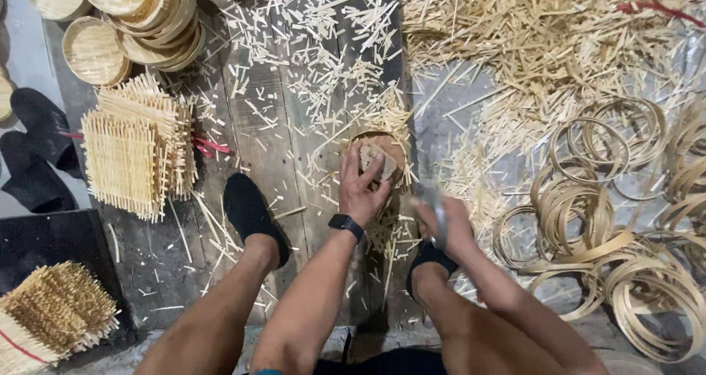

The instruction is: The person assembles small round bamboo trays by placing a woven bamboo mat into a circular frame and trimming the excess with shears. The person repeats this process for multiple units, stacking the finished trays nearby.

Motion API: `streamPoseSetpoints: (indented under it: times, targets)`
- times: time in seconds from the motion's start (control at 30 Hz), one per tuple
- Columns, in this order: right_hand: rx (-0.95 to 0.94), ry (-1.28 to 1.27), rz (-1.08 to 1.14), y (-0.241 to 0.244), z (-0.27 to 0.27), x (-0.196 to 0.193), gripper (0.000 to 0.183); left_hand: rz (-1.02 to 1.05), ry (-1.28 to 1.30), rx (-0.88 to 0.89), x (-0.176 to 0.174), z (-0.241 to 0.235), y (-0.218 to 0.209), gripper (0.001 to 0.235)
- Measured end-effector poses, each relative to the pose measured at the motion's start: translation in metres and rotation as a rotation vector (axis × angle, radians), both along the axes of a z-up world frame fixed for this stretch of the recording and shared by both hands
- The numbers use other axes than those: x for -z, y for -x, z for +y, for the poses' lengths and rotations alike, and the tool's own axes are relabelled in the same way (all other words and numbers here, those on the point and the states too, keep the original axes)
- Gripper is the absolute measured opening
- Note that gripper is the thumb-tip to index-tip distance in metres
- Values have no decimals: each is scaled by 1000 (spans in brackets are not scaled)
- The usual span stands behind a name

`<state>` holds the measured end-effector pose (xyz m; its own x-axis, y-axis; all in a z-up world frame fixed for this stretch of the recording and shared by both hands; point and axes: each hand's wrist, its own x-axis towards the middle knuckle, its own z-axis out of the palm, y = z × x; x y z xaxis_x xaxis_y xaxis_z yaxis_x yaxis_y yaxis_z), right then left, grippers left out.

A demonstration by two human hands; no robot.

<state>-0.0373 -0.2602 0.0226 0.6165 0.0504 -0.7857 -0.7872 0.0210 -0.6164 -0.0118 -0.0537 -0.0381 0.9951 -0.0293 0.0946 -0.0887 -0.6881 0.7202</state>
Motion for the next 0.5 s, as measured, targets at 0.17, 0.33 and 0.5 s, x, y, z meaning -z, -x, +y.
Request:
streamPoseSetpoints:
  times: [0.17,0.33,0.5]
  targets:
    - [-260,142,84,-8,-20,18,34,-15,39,18,-9,4,-8,65]
    - [-773,882,-389,-27,-59,19,56,48,64,-43,-21,3,-7,72]
    - [-870,1157,-827,-46,-62,50,60,51,105,-178,-21,-23,-1,63]
